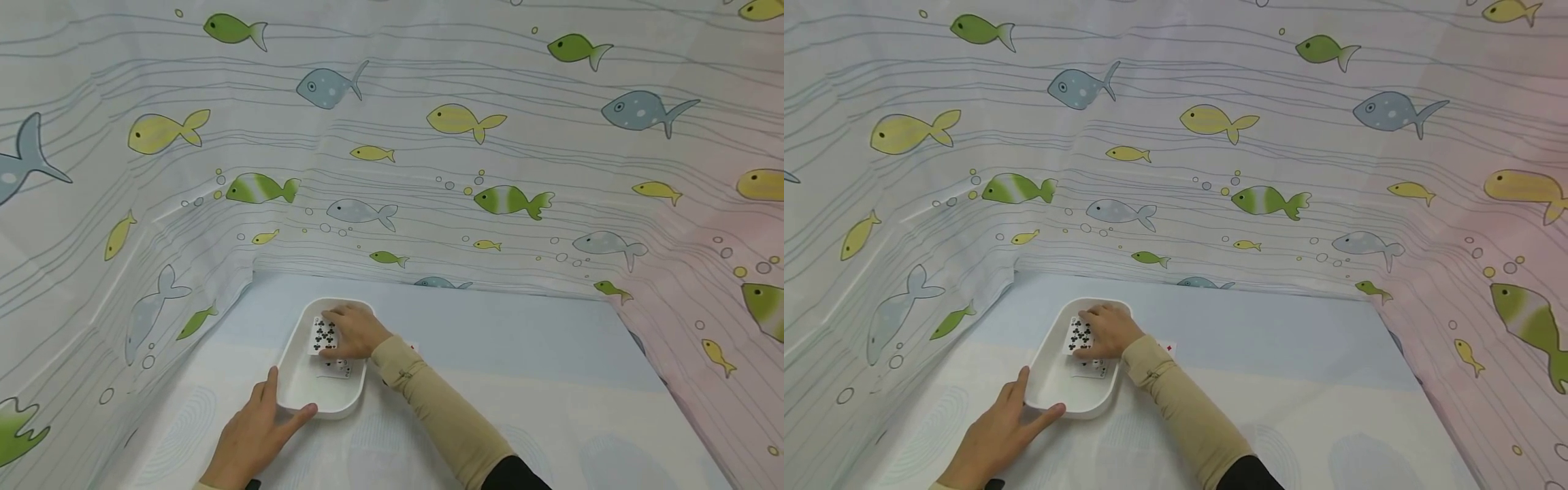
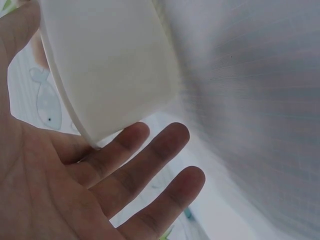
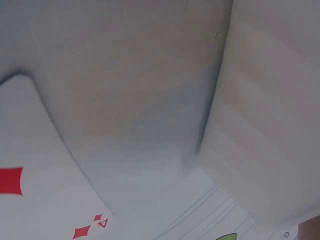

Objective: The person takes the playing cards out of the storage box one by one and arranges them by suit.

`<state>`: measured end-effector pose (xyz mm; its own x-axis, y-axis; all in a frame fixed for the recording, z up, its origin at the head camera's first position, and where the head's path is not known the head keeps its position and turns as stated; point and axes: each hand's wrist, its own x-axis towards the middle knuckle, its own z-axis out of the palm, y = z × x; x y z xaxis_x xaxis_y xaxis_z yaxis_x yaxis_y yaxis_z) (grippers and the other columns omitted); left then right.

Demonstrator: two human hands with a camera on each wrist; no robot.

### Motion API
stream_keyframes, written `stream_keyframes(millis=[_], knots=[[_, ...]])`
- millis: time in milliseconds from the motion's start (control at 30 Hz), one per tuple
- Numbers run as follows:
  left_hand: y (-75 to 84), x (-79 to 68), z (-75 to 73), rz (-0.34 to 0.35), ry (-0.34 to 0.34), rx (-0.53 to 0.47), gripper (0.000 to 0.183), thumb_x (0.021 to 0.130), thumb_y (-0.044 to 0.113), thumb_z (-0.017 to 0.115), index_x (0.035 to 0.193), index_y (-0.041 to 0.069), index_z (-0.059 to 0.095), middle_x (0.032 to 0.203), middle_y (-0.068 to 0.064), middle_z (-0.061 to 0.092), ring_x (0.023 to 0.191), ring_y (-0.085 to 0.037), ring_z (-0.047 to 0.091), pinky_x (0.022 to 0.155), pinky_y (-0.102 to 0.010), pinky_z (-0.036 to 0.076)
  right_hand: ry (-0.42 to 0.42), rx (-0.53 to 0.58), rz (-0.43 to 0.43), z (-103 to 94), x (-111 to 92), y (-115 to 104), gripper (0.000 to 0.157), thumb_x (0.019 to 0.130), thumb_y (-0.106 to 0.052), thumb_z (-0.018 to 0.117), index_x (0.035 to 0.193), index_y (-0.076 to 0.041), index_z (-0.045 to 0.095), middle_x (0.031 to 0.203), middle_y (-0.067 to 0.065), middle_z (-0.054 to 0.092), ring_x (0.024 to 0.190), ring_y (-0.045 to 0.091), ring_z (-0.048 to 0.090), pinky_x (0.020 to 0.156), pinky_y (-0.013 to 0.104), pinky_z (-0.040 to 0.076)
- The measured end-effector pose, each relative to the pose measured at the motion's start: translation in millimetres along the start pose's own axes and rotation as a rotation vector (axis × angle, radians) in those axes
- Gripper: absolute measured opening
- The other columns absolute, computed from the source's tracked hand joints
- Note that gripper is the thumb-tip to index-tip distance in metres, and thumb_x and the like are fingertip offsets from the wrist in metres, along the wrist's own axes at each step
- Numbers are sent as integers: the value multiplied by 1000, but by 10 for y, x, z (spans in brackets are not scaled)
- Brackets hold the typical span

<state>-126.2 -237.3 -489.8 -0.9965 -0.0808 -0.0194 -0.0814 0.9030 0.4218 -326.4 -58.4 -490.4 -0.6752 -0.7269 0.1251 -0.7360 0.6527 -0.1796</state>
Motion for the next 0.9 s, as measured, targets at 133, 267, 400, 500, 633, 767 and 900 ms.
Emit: stream_keyframes(millis=[133,267,400,500,633,767,900], knots=[[0,-3,-3,0,-1,2,115,89,75,57,156,-10,19,139,-30,48,104,-41,64,81,-57,51,34,24,-11,-29,-57,1,90,83,-70,69,154,-19,46,150,2,51,141,22,43,117,39,30],[2,6,-7,-5,-14,5,115,89,75,57,156,-10,17,139,-31,47,104,-41,64,80,-57,51,75,42,-20,-65,-113,-6,90,83,-71,68,153,-19,47,148,3,52,139,22,45,116,38,33],[4,6,-1,-3,-17,0,115,89,74,57,157,-10,17,140,-31,46,105,-41,64,80,-57,51,117,58,-25,-122,-181,-10,89,83,-70,69,152,-19,48,145,3,53,133,19,48,111,35,38],[5,-2,1,0,-8,-2,115,89,74,57,157,-10,18,140,-30,47,104,-41,64,80,-56,51,139,76,-27,-175,-236,-2,89,82,-69,70,152,-18,48,143,3,53,129,17,48,108,33,42],[9,-4,1,6,3,-2,114,89,74,58,156,-10,18,139,-30,47,104,-41,64,81,-57,51,161,96,-19,-244,-317,36,90,82,-68,71,152,-17,48,143,4,52,127,17,48,105,32,44],[8,-5,3,4,10,-4,115,88,75,58,157,-10,19,139,-30,48,103,-41,64,82,-57,51,182,121,-4,-308,-412,84,91,81,-67,72,152,-16,48,141,5,51,125,17,47,103,32,45],[0,-9,10,-1,14,-5,116,88,75,58,157,-9,19,139,-29,48,103,-40,64,82,-57,51,204,144,20,-370,-527,154,91,80,-67,73,152,-16,48,139,2,50,123,16,46,102,33,46]])
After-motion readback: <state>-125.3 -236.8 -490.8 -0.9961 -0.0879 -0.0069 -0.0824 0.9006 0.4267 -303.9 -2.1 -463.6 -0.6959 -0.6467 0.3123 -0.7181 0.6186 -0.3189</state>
